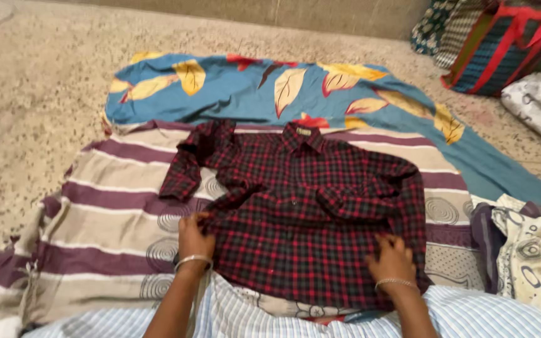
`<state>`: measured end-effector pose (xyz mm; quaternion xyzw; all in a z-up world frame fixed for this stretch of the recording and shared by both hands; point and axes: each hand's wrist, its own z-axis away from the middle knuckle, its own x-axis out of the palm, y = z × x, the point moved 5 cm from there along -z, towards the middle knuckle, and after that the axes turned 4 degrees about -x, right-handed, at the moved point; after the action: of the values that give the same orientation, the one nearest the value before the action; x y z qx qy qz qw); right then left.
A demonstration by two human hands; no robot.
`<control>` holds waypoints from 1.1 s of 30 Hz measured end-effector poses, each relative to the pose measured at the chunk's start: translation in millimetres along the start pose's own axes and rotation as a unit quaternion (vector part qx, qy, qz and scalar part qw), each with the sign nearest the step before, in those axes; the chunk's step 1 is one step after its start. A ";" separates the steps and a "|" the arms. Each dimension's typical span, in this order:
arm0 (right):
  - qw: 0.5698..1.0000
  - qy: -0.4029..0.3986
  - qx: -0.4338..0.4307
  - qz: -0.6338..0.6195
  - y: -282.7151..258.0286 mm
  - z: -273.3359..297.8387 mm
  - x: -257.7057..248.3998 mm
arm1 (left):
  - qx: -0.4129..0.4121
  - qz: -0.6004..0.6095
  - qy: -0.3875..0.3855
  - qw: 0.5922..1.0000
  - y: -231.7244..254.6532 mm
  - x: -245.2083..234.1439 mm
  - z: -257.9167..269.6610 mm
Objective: The person buttons a red and black checkered shirt while it lies on a floral bedsheet on the floor, handling each button one at a time.
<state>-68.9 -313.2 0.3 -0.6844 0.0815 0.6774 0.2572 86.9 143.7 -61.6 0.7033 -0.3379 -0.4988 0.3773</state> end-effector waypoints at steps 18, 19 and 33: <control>0.911 0.070 -0.132 -0.385 15.4 11.9 -53.3 | 0.015 -0.075 -0.113 0.991 62.4 -96.7 -45.4; 0.920 0.054 -0.133 -0.364 14.7 16.3 -69.2 | 0.032 -0.128 -0.114 0.985 72.8 -112.3 -47.4; 0.819 -0.530 -0.200 -0.095 12.9 115.0 -154.3 | -0.231 -0.466 -0.578 0.629 119.5 -165.5 29.0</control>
<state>-187.3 -307.5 152.4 -0.2604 -0.2698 0.9092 0.1808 2.0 220.9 109.7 0.2243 0.0124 -0.9740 -0.0286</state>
